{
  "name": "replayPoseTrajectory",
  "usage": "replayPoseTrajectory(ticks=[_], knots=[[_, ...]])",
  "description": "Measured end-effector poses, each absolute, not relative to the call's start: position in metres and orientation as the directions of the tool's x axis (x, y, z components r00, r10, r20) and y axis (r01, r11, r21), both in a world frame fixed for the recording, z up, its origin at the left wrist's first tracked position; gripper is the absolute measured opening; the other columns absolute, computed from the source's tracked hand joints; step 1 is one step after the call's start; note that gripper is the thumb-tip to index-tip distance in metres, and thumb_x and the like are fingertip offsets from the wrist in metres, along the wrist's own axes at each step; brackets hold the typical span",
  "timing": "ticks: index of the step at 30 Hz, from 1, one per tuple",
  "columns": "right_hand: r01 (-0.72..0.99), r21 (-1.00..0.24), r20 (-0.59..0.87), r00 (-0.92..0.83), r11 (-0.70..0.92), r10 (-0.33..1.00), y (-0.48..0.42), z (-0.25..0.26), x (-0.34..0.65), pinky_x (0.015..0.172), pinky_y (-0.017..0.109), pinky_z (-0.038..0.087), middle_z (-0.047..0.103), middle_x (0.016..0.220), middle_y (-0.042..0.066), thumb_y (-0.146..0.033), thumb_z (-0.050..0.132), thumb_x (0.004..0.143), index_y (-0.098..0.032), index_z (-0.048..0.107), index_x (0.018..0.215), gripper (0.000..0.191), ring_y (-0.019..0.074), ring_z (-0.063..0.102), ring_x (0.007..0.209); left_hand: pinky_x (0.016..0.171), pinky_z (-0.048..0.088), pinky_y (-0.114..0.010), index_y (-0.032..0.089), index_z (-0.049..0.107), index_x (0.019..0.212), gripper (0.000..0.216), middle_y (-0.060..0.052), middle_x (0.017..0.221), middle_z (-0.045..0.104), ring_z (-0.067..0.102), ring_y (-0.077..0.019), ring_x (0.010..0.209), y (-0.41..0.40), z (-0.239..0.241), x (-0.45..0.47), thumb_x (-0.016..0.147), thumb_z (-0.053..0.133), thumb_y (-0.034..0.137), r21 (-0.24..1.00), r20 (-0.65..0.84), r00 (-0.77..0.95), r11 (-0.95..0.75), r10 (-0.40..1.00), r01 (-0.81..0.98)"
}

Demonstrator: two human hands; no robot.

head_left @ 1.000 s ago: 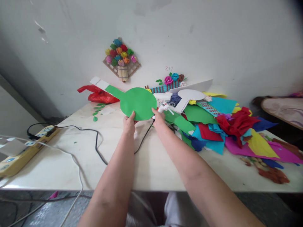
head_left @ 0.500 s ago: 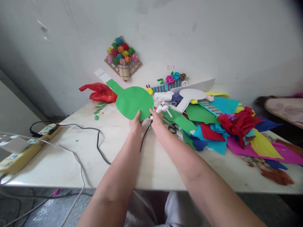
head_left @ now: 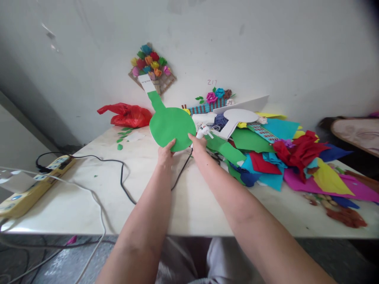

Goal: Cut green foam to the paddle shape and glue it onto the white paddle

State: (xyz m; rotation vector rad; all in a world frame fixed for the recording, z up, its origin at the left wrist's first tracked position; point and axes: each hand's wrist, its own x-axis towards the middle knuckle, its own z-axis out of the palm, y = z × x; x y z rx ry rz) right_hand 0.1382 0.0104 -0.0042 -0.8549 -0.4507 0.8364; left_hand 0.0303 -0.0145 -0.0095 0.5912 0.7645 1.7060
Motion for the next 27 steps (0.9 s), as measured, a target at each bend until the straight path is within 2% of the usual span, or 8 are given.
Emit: replayPoseTrajectory(ticks=[6, 9, 12, 18, 21, 24, 27], knots=[[-0.441, -0.795, 0.076, 0.609, 0.417, 0.789, 0.009, -0.005, 0.136, 0.070, 0.023, 0.049, 0.067, 0.085, -0.002, -0.015, 0.074, 0.051, -0.018, 0.060, 0.091, 0.043, 0.0121, 0.061, 0.080, 0.083, 0.056, -0.033, 0.017, 0.064, 0.106, 0.048, -0.008, 0.105, 0.070, 0.067, -0.0219, 0.096, -0.015, -0.008, 0.028, 0.062, 0.072, 0.001, 0.740, -0.038, -0.208, -0.112, 0.977, -0.663], [-0.440, -0.797, 0.075, 0.608, 0.414, 0.790, 0.005, -0.003, 0.135, 0.070, 0.021, 0.048, 0.066, 0.083, -0.003, -0.014, 0.073, 0.052, -0.018, 0.060, 0.089, 0.040, 0.0111, 0.061, 0.080, 0.080, 0.057, -0.034, 0.019, 0.064, 0.107, 0.043, -0.008, 0.104, 0.070, 0.066, -0.0234, 0.098, -0.015, -0.009, 0.026, 0.066, 0.075, 0.012, 0.716, -0.033, -0.197, -0.114, 0.980, -0.688], [-0.454, -0.794, 0.063, 0.600, 0.405, 0.798, 0.001, -0.001, 0.134, 0.070, 0.020, 0.047, 0.065, 0.080, -0.004, -0.012, 0.072, 0.052, -0.017, 0.059, 0.087, 0.038, 0.0101, 0.060, 0.076, 0.078, 0.058, -0.034, 0.019, 0.065, 0.105, 0.034, -0.009, 0.105, 0.070, 0.065, -0.0237, 0.101, -0.014, -0.009, 0.024, 0.072, 0.073, 0.022, 0.676, -0.048, -0.262, -0.162, 0.964, -0.719], [-0.517, -0.751, 0.068, 0.559, 0.412, 0.826, 0.003, -0.005, 0.133, 0.070, 0.022, 0.049, 0.066, 0.079, -0.003, -0.015, 0.073, 0.054, -0.016, 0.060, 0.084, 0.033, 0.0110, 0.060, 0.073, 0.078, 0.056, -0.028, 0.017, 0.064, 0.107, 0.032, -0.009, 0.112, 0.067, 0.064, -0.0205, 0.103, -0.010, -0.011, 0.022, 0.075, 0.070, 0.019, 0.723, -0.089, -0.373, -0.197, 0.924, -0.662], [-0.547, -0.740, 0.037, 0.547, 0.390, 0.837, 0.005, -0.007, 0.134, 0.069, 0.023, 0.049, 0.066, 0.078, -0.003, -0.015, 0.072, 0.055, -0.016, 0.061, 0.085, 0.032, 0.0113, 0.061, 0.071, 0.076, 0.056, -0.028, 0.018, 0.062, 0.111, 0.037, -0.010, 0.114, 0.066, 0.063, -0.0203, 0.103, -0.008, -0.012, 0.020, 0.079, 0.067, 0.035, 0.753, -0.092, -0.397, -0.197, 0.913, -0.628], [-0.565, -0.735, 0.016, 0.538, 0.375, 0.843, 0.006, -0.006, 0.135, 0.069, 0.024, 0.050, 0.067, 0.078, -0.002, -0.012, 0.072, 0.055, -0.016, 0.061, 0.086, 0.033, 0.0117, 0.062, 0.071, 0.073, 0.056, -0.029, 0.021, 0.060, 0.116, 0.050, -0.011, 0.114, 0.065, 0.063, -0.0209, 0.103, -0.007, -0.012, 0.019, 0.081, 0.056, 0.057, 0.756, -0.091, -0.400, -0.198, 0.912, -0.623], [-0.577, -0.727, 0.012, 0.531, 0.372, 0.847, 0.006, -0.005, 0.136, 0.072, 0.026, 0.051, 0.068, 0.080, -0.001, -0.011, 0.071, 0.055, -0.016, 0.061, 0.087, 0.034, 0.0127, 0.064, 0.073, 0.072, 0.057, -0.031, 0.021, 0.059, 0.118, 0.058, -0.011, 0.113, 0.065, 0.063, -0.0222, 0.102, -0.008, -0.012, 0.018, 0.079, 0.053, 0.063, 0.777, -0.072, -0.394, -0.196, 0.916, -0.599]])
